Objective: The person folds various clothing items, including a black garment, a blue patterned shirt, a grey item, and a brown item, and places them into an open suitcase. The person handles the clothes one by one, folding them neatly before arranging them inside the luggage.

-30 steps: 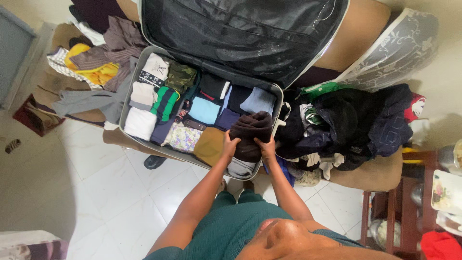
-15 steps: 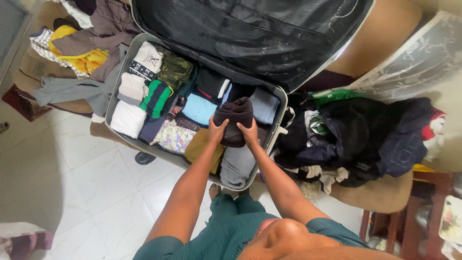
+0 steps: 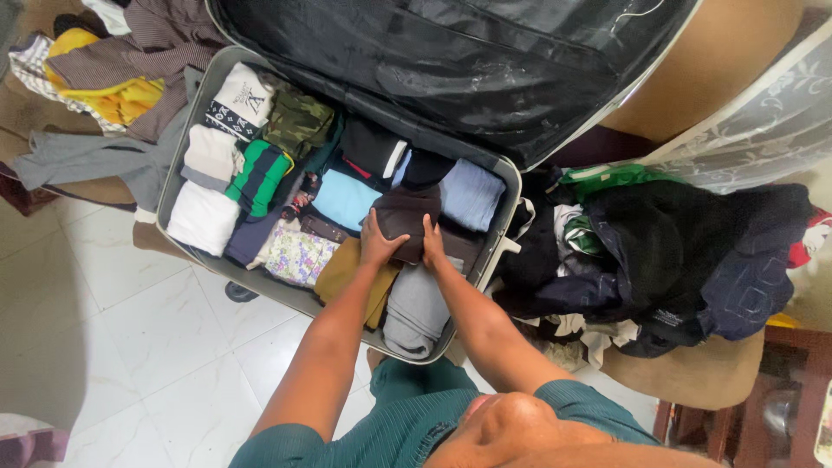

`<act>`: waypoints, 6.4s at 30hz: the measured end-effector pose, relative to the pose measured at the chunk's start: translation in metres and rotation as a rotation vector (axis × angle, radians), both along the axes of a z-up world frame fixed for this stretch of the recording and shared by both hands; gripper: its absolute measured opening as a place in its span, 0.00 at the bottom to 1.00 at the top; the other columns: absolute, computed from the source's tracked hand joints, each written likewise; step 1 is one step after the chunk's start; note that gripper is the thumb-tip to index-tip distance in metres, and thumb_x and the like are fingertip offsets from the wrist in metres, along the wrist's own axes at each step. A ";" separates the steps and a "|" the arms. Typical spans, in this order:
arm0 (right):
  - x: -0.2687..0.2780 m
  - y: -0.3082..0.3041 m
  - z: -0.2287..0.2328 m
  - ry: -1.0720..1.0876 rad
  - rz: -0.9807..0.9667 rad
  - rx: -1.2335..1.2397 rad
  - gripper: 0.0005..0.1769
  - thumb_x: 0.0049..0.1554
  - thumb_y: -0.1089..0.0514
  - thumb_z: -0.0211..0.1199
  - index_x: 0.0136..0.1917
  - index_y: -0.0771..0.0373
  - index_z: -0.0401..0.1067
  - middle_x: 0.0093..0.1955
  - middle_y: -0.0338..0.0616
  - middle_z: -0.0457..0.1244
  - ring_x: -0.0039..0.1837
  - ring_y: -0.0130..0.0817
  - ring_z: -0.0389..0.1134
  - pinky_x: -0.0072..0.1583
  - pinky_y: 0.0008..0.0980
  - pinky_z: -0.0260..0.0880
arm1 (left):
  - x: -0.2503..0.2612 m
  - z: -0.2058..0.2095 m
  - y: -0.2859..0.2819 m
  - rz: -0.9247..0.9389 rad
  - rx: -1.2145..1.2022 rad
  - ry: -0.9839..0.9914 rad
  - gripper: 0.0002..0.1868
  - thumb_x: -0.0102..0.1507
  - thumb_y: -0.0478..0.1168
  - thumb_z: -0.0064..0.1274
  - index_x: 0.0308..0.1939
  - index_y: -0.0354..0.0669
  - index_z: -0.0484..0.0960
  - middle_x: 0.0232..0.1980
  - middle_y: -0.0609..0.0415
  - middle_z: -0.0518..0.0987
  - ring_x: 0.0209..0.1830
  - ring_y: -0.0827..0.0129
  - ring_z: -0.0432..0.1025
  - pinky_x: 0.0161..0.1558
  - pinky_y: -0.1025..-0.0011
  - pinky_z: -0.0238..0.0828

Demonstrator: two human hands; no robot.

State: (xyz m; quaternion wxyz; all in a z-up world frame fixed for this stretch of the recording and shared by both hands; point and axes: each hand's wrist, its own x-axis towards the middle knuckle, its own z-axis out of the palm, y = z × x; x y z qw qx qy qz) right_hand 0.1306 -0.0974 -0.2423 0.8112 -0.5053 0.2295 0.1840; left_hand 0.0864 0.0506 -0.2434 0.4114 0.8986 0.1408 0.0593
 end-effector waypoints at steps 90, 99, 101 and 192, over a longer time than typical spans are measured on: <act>-0.011 -0.281 0.043 0.676 -0.321 0.061 0.27 0.56 0.42 0.69 0.64 0.50 0.68 0.59 0.40 0.64 0.59 0.43 0.67 0.63 0.74 0.56 | -0.218 0.152 -0.102 0.018 -0.711 0.278 0.14 0.71 0.36 0.43 0.57 0.36 0.79 0.48 0.51 0.85 0.44 0.72 0.78 0.46 0.75 0.72; 0.014 -0.307 0.141 0.103 -0.324 0.030 0.16 0.60 0.51 0.68 0.58 0.52 0.68 0.53 0.43 0.67 0.50 0.42 0.70 0.55 0.54 0.67 | -0.209 0.167 -0.104 -0.003 -0.745 0.278 0.15 0.71 0.36 0.42 0.59 0.35 0.78 0.49 0.50 0.85 0.45 0.71 0.78 0.46 0.75 0.71; 0.012 -0.312 0.184 -0.086 -0.270 0.079 0.15 0.62 0.52 0.68 0.57 0.53 0.66 0.54 0.44 0.67 0.50 0.42 0.70 0.53 0.49 0.67 | -0.203 0.172 -0.108 0.001 -0.761 0.267 0.15 0.71 0.36 0.42 0.59 0.35 0.78 0.49 0.51 0.84 0.45 0.70 0.79 0.46 0.75 0.71; -0.094 -0.114 0.396 -0.602 0.386 0.245 0.16 0.59 0.65 0.67 0.61 0.65 0.71 0.52 0.37 0.68 0.51 0.23 0.69 0.53 0.23 0.70 | -0.069 0.387 -0.072 -0.394 -0.321 -0.447 0.20 0.51 0.28 0.55 0.48 0.31 0.79 0.44 0.37 0.81 0.44 0.47 0.76 0.47 0.61 0.74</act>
